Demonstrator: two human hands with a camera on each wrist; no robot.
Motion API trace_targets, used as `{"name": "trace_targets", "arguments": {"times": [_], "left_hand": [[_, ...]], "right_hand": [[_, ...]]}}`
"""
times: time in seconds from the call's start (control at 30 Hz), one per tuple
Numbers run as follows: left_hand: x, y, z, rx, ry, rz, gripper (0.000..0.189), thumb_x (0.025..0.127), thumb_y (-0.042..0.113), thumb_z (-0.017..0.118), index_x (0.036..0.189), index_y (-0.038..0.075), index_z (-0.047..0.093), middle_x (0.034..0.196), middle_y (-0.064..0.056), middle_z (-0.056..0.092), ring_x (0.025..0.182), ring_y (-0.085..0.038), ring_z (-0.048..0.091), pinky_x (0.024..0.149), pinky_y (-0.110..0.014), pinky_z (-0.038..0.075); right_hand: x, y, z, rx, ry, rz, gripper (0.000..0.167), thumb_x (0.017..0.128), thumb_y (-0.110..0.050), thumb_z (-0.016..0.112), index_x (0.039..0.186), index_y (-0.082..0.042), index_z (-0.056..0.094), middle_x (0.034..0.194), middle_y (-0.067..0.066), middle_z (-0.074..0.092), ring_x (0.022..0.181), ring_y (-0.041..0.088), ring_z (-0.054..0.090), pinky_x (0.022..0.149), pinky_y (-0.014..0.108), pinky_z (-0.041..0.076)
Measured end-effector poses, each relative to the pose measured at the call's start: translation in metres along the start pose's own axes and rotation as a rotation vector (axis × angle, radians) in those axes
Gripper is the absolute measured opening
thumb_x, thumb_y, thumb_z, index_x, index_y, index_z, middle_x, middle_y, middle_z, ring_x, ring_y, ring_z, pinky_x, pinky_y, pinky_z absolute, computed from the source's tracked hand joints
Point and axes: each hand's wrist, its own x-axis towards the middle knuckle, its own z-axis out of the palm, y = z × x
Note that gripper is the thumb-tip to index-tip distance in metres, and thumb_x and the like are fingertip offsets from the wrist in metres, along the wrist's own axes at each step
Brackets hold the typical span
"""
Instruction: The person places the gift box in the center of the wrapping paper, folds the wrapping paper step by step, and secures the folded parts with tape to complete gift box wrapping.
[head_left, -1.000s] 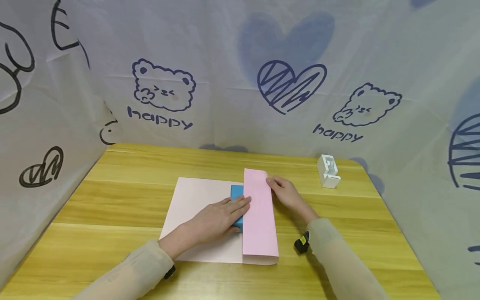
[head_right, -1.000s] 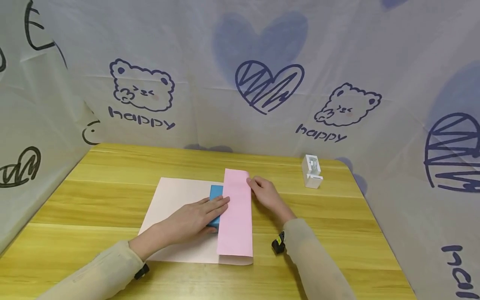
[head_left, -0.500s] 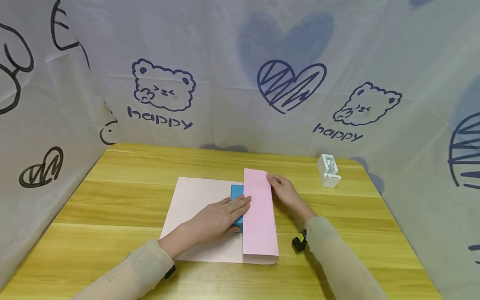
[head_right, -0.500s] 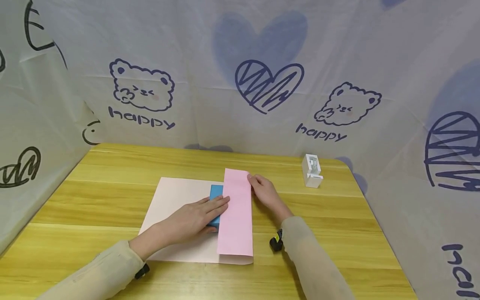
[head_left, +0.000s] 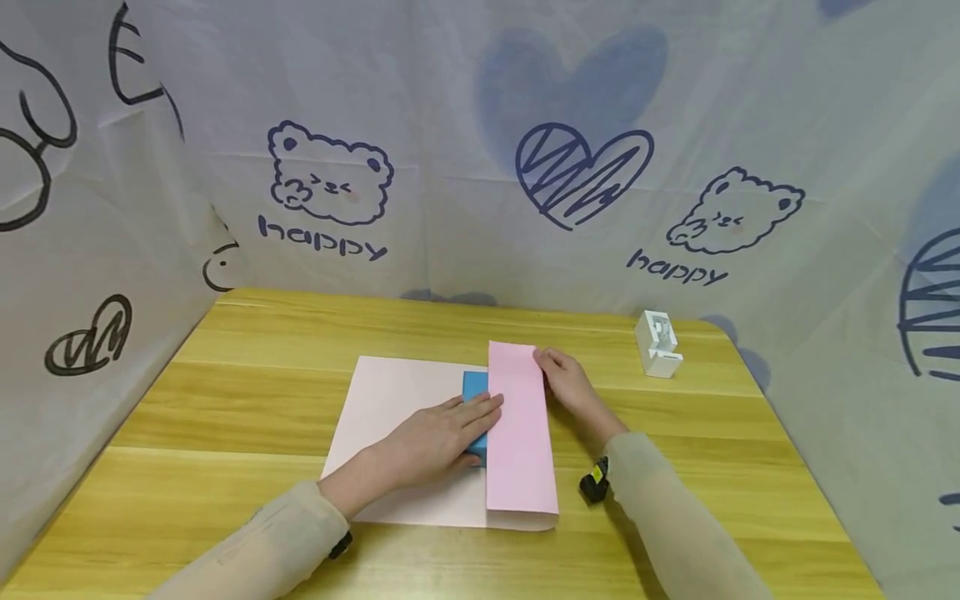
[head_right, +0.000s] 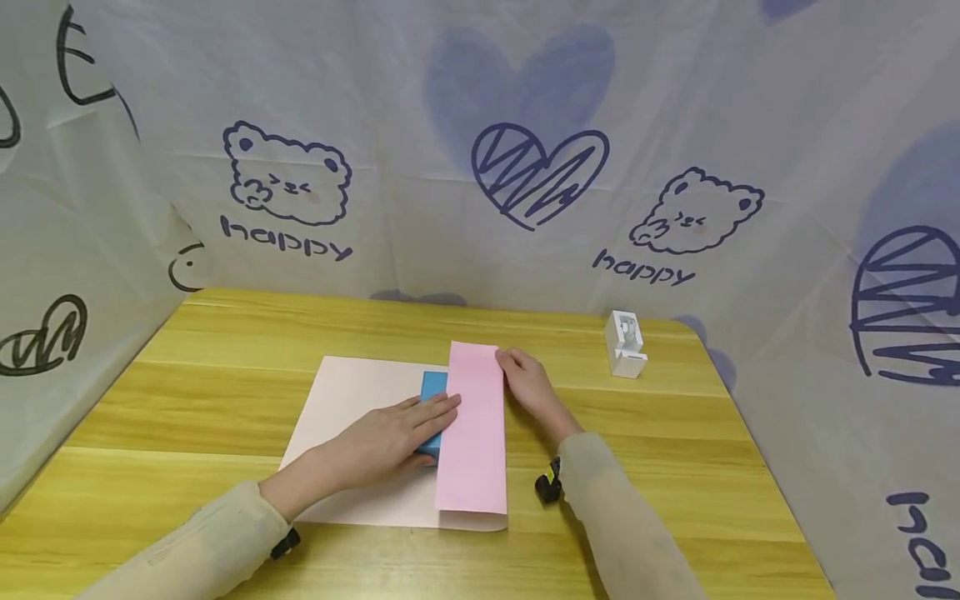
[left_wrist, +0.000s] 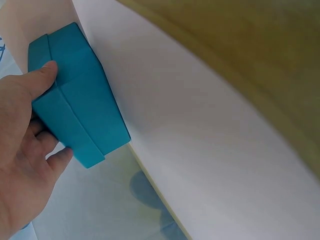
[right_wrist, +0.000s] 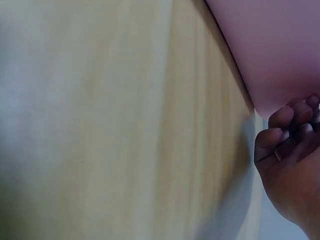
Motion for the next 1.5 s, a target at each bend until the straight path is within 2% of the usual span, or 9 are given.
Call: {"name": "trace_targets", "arguments": {"times": [0.27,0.5,0.7,0.87,1.0,1.13,1.3,1.37,1.5], "left_hand": [[0.000,0.001,0.000,-0.001,-0.007,-0.004,0.069,0.103,0.040,0.064,0.158,0.004,0.042,0.169,-0.009,0.033,0.156,-0.024,0.030,0.124,-0.043,0.034],[0.001,0.000,-0.001,0.002,-0.005,-0.002,0.069,0.103,0.040,0.064,0.159,0.005,0.042,0.169,-0.009,0.032,0.156,-0.024,0.030,0.124,-0.043,0.033],[0.002,0.000,0.000,0.012,-0.004,0.004,0.069,0.104,0.040,0.063,0.159,0.004,0.042,0.169,-0.009,0.032,0.156,-0.024,0.030,0.124,-0.043,0.034],[0.001,-0.001,0.001,0.017,-0.005,-0.001,0.069,0.104,0.040,0.063,0.159,0.005,0.042,0.169,-0.009,0.032,0.156,-0.023,0.030,0.124,-0.043,0.033],[0.001,-0.001,0.002,0.015,-0.004,-0.001,0.069,0.104,0.041,0.063,0.159,0.005,0.041,0.169,-0.009,0.032,0.156,-0.024,0.030,0.124,-0.043,0.034],[0.000,-0.001,0.002,0.010,-0.004,-0.007,0.069,0.104,0.041,0.064,0.159,0.004,0.042,0.169,-0.009,0.032,0.155,-0.024,0.030,0.123,-0.043,0.034],[-0.001,-0.001,0.002,-0.006,0.003,-0.012,0.069,0.104,0.040,0.063,0.158,0.004,0.042,0.169,-0.009,0.033,0.155,-0.024,0.030,0.124,-0.044,0.033],[-0.001,-0.001,0.002,-0.014,0.003,-0.010,0.069,0.104,0.040,0.063,0.158,0.004,0.042,0.169,-0.010,0.032,0.155,-0.025,0.030,0.124,-0.044,0.033],[0.001,0.000,0.002,-0.022,0.009,-0.004,0.068,0.104,0.038,0.063,0.158,0.003,0.042,0.169,-0.010,0.032,0.156,-0.025,0.030,0.124,-0.044,0.031]], "right_hand": [[0.005,0.001,0.002,-0.022,0.025,-0.040,0.036,0.111,-0.029,0.048,0.088,-0.005,0.061,0.076,0.002,0.056,0.078,0.019,0.054,0.071,0.029,0.045],[0.012,0.001,0.003,0.040,0.063,-0.019,0.033,0.109,-0.026,0.051,0.089,-0.004,0.064,0.077,0.001,0.056,0.079,0.018,0.054,0.073,0.028,0.045],[0.012,0.001,0.001,-0.053,0.065,-0.066,0.034,0.110,-0.027,0.049,0.090,-0.004,0.063,0.079,0.004,0.057,0.080,0.022,0.054,0.071,0.031,0.044],[0.006,0.003,-0.002,-0.110,0.096,-0.087,0.034,0.110,-0.032,0.050,0.102,-0.004,0.068,0.088,0.009,0.063,0.086,0.021,0.057,0.076,0.029,0.046],[-0.012,0.002,-0.008,-0.185,0.087,-0.177,0.030,0.110,-0.030,0.052,0.115,-0.005,0.067,0.096,0.013,0.068,0.088,0.023,0.061,0.076,0.031,0.051],[-0.039,-0.004,-0.014,-0.278,0.042,-0.322,0.033,0.110,-0.026,0.054,0.134,-0.005,0.063,0.126,0.014,0.067,0.113,0.031,0.063,0.090,0.045,0.057],[-0.075,-0.011,-0.013,-0.449,-0.060,-0.422,0.052,0.110,-0.035,0.051,0.156,-0.009,0.048,0.161,0.010,0.046,0.148,0.035,0.042,0.118,0.057,0.038],[-0.087,-0.012,-0.011,-0.530,-0.118,-0.457,0.058,0.110,-0.038,0.049,0.160,-0.009,0.041,0.166,0.008,0.037,0.154,0.033,0.032,0.123,0.057,0.029],[-0.102,-0.013,-0.007,-0.653,-0.202,-0.516,0.061,0.111,-0.038,0.046,0.162,-0.007,0.034,0.170,0.005,0.028,0.158,0.029,0.021,0.126,0.057,0.022]]}}
